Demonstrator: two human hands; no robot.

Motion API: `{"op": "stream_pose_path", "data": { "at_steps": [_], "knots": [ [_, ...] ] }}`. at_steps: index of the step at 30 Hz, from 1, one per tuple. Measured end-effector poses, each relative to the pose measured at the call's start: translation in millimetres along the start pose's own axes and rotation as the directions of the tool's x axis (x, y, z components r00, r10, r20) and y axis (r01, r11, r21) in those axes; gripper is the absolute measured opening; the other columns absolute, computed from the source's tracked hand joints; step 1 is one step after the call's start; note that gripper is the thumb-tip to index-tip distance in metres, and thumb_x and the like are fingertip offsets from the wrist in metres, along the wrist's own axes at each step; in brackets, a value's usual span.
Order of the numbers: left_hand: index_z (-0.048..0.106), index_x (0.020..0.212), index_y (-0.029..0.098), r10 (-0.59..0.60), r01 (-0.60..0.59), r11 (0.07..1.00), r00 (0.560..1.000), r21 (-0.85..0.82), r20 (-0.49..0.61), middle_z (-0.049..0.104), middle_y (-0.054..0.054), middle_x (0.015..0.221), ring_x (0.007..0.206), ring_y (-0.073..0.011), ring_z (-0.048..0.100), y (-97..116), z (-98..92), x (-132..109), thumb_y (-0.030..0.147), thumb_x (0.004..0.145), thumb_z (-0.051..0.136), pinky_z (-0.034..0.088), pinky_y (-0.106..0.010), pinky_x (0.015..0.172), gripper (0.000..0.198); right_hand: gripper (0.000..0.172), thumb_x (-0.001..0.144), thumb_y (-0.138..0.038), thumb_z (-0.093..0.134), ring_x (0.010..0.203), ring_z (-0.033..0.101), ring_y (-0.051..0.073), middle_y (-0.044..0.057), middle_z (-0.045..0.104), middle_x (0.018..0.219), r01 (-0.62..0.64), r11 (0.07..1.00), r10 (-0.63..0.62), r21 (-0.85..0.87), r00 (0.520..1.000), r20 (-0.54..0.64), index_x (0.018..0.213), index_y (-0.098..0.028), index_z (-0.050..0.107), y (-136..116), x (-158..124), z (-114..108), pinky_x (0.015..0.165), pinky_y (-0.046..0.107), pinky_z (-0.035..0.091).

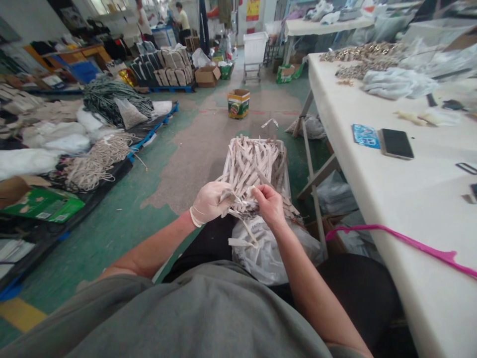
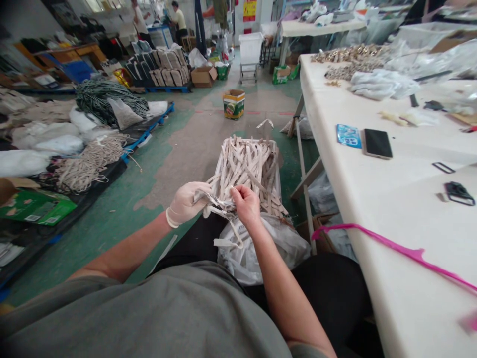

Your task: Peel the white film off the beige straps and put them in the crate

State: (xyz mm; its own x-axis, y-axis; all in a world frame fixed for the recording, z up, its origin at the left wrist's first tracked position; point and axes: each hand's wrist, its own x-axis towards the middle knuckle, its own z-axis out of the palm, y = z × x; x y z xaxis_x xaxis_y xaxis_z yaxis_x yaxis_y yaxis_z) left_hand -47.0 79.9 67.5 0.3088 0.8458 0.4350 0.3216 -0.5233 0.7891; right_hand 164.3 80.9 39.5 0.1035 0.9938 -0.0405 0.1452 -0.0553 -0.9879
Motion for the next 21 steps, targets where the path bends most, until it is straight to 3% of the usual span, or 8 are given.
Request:
{"op": "stream_pose_path", "data": {
  "at_steps": [3, 5, 8, 10, 12, 15, 18, 21],
  "knots": [
    [0.079, 0.082, 0.021, 0.101, -0.087, 0.989, 0.988, -0.12, 0.119, 0.076, -0.013, 0.097, 0.111, -0.0292, 0.067, 4.8, -3.3, 0.6, 0.057, 0.084, 0.068, 0.05, -0.044, 0.102, 0.038, 0.035, 0.08, -0.054, 0.06, 0.056, 0.043, 0.011, -0.002, 0.05, 0.06, 0.032, 0.997, -0.031, -0.065, 0.999, 0.007, 0.073, -0.02, 0.06, 4.5, 0.1, 2.1, 0.051, 0.023, 0.035],
    [0.079, 0.079, 0.019, 0.001, 0.079, 0.941, 0.972, -0.33, 0.235, 0.076, -0.015, 0.097, 0.093, -0.0265, 0.071, 12.8, 2.9, -4.5, 0.065, 0.085, 0.062, 0.057, -0.037, 0.083, 0.049, 0.034, 0.08, -0.053, 0.058, 0.056, 0.043, 0.012, -0.002, 0.05, 0.059, 0.042, 0.996, -0.037, -0.083, 0.998, 0.053, 0.072, -0.02, 0.059, 5.9, -1.1, 5.6, 0.052, 0.023, 0.035],
    [0.077, 0.074, 0.013, -0.22, 0.416, 0.691, 0.9, -0.591, 0.376, 0.074, -0.015, 0.082, 0.053, -0.0135, 0.061, 25.1, 20.0, -13.3, 0.07, 0.083, 0.061, 0.047, -0.024, 0.049, 0.06, 0.033, 0.08, -0.051, 0.058, 0.058, 0.046, 0.012, -0.002, 0.051, 0.06, 0.05, 0.995, -0.042, -0.088, 0.995, 0.09, 0.07, -0.02, 0.059, 5.2, -4.0, 11.2, 0.053, 0.023, 0.036],
    [0.071, 0.063, 0.013, -0.305, 0.436, 0.486, 0.897, -0.757, 0.32, 0.069, -0.01, 0.068, 0.053, -0.013, 0.06, 28.7, 31.0, -14.2, 0.069, 0.074, 0.073, 0.047, -0.023, 0.049, 0.058, 0.032, 0.08, -0.05, 0.058, 0.056, 0.046, 0.012, -0.002, 0.051, 0.06, 0.031, 0.997, -0.026, -0.069, 0.997, 0.07, 0.072, -0.02, 0.059, 3.1, -5.8, 12.8, 0.051, 0.023, 0.038],
    [0.068, 0.061, 0.014, -0.42, 0.35, 0.315, 0.885, -0.882, 0.201, 0.067, -0.005, 0.065, 0.063, -0.0142, 0.064, 27.2, 38.0, -10.1, 0.059, 0.064, 0.086, 0.053, -0.022, 0.058, 0.049, 0.032, 0.081, -0.052, 0.058, 0.05, 0.045, 0.011, -0.003, 0.048, 0.058, 0.014, 1.0, -0.014, 0.003, 1.0, 0.021, 0.074, -0.02, 0.058, -0.5, -7.4, 11.7, 0.046, 0.023, 0.04],
    [0.068, 0.07, 0.014, -0.592, 0.298, 0.158, 0.792, -0.941, 0.152, 0.066, 0.001, 0.068, 0.061, -0.0083, 0.061, 20.0, 41.0, -0.7, 0.039, 0.058, 0.094, 0.054, -0.019, 0.06, 0.038, 0.031, 0.086, -0.051, 0.059, 0.049, 0.047, 0.011, -0.004, 0.052, 0.061, 0.15, 0.986, -0.143, 0.069, 0.985, -0.097, 0.079, -0.021, 0.06, -9.3, -10.2, 6.3, 0.046, 0.023, 0.043],
    [0.069, 0.077, 0.013, -0.624, 0.397, 0.122, 0.743, -0.91, 0.241, 0.064, 0.002, 0.068, 0.056, -0.0047, 0.056, 17.6, 41.0, 4.1, 0.03, 0.053, 0.096, 0.05, -0.016, 0.057, 0.04, 0.024, 0.092, -0.042, 0.06, 0.071, 0.063, 0.014, 0.004, 0.07, 0.088, 0.444, 0.892, -0.45, -0.081, 0.89, -0.074, 0.084, -0.021, 0.068, -22.1, -15.0, 0.0, 0.063, 0.026, 0.052],
    [0.072, 0.08, 0.011, -0.546, 0.527, 0.256, 0.771, -0.811, 0.329, 0.066, 0.001, 0.071, 0.061, -0.0056, 0.058, 23.0, 41.1, 3.0, 0.028, 0.052, 0.097, 0.049, -0.017, 0.061, 0.042, 0.02, 0.093, -0.037, 0.062, 0.087, 0.068, 0.017, 0.008, 0.072, 0.114, 0.571, 0.796, -0.555, -0.198, 0.821, 0.137, 0.086, -0.023, 0.074, -33.5, -19.9, -3.4, 0.078, 0.031, 0.055]
  ]
}}
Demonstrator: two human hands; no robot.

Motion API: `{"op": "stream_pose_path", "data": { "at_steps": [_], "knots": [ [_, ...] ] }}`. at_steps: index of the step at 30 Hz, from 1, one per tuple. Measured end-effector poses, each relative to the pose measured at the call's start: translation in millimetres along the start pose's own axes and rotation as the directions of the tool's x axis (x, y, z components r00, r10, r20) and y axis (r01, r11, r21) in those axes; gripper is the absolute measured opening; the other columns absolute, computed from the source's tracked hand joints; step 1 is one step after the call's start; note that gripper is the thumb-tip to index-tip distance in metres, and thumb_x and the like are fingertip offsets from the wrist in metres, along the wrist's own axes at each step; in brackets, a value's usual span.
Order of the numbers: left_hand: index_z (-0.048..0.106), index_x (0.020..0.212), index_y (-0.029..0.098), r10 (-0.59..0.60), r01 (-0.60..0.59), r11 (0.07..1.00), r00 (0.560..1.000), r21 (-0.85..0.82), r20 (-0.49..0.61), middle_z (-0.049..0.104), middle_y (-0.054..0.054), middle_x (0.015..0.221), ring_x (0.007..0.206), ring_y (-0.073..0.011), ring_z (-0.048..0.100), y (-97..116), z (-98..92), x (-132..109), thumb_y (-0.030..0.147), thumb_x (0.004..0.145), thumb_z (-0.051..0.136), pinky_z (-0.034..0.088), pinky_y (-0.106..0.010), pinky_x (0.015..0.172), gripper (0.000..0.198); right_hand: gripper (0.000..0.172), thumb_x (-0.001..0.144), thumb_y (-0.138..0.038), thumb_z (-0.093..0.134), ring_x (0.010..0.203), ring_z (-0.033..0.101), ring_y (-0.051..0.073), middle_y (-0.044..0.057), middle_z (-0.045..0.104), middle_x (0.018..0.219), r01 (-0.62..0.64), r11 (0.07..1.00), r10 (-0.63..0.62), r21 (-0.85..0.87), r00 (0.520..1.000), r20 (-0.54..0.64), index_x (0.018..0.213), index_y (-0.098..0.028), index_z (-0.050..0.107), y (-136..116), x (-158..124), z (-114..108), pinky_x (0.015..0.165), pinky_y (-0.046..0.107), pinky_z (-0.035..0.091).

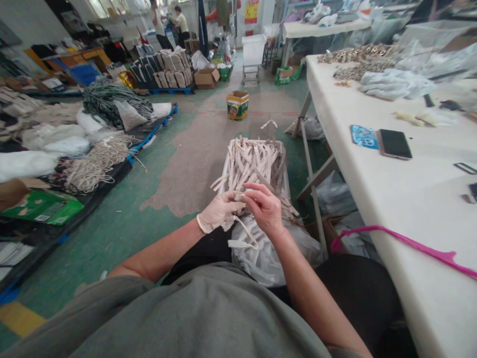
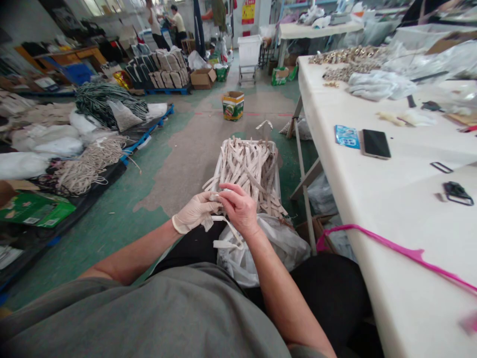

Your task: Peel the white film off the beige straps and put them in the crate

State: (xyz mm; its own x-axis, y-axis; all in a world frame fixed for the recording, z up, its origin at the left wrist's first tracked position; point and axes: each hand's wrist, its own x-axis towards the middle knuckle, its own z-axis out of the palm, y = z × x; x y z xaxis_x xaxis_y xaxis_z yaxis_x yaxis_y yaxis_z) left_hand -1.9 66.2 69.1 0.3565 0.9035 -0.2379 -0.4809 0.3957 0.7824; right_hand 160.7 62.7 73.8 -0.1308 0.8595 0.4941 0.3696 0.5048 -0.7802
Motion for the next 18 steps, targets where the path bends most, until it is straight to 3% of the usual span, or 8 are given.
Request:
{"op": "stream_pose_path", "data": {
  "at_steps": [4, 9, 11, 14, 18],
  "knots": [
    [0.07, 0.079, 0.01, 0.004, -0.02, 0.964, 0.998, 0.266, 0.06, 0.066, 0.002, 0.069, 0.061, -0.0072, 0.058, 0.9, 1.9, -4.5, 0.036, 0.052, 0.096, 0.046, -0.018, 0.057, 0.045, 0.02, 0.092, -0.039, 0.063, 0.094, 0.071, 0.019, 0.006, 0.074, 0.113, -0.062, 0.997, 0.055, 0.043, 0.985, 0.162, 0.086, -0.024, 0.076, -3.5, 0.8, -1.0, 0.086, 0.035, 0.055],
    [0.064, 0.08, 0.012, 0.045, -0.048, 0.947, 0.999, 0.319, 0.016, 0.063, 0.001, 0.062, 0.05, -0.0084, 0.057, 2.5, -2.8, -4.4, 0.054, 0.063, 0.087, 0.045, -0.019, 0.049, 0.052, 0.035, 0.098, -0.043, 0.049, 0.115, 0.065, 0.022, 0.006, 0.072, 0.12, -0.195, 0.962, 0.169, 0.191, 0.975, 0.145, 0.114, -0.024, 0.074, 4.4, 1.0, -3.5, 0.103, 0.039, 0.049],
    [0.063, 0.085, 0.013, 0.074, -0.078, 0.954, 0.997, 0.289, 0.025, 0.065, 0.0, 0.064, 0.052, -0.0102, 0.06, 3.8, -3.7, -4.7, 0.056, 0.067, 0.085, 0.049, -0.021, 0.051, 0.052, 0.038, 0.096, -0.044, 0.052, 0.11, 0.066, 0.022, 0.006, 0.073, 0.117, -0.291, 0.932, 0.249, 0.214, 0.947, 0.205, 0.12, -0.023, 0.072, 7.9, 1.5, -5.1, 0.097, 0.038, 0.052],
    [0.06, 0.089, 0.014, 0.068, -0.079, 0.957, 0.996, 0.278, 0.05, 0.066, 0.0, 0.066, 0.053, -0.0118, 0.063, 6.2, -3.8, -6.2, 0.056, 0.07, 0.083, 0.051, -0.021, 0.051, 0.052, 0.036, 0.086, -0.048, 0.064, 0.089, 0.067, 0.02, 0.006, 0.074, 0.1, -0.412, 0.865, 0.32, 0.286, 0.893, 0.318, 0.107, -0.021, 0.076, 12.7, 1.9, -4.2, 0.077, 0.032, 0.055],
    [0.057, 0.091, 0.015, 0.014, -0.042, 0.957, 0.995, 0.288, 0.1, 0.066, 0.001, 0.065, 0.051, -0.0111, 0.062, 10.6, -1.9, -10.3, 0.054, 0.072, 0.082, 0.05, -0.02, 0.049, 0.05, 0.047, 0.074, -0.05, 0.074, 0.064, 0.059, 0.013, 0.002, 0.07, 0.085, -0.533, 0.752, 0.398, 0.387, 0.836, 0.378, 0.111, -0.02, 0.074, 17.4, 1.5, 1.0, 0.054, 0.023, 0.046]
  ]
}}
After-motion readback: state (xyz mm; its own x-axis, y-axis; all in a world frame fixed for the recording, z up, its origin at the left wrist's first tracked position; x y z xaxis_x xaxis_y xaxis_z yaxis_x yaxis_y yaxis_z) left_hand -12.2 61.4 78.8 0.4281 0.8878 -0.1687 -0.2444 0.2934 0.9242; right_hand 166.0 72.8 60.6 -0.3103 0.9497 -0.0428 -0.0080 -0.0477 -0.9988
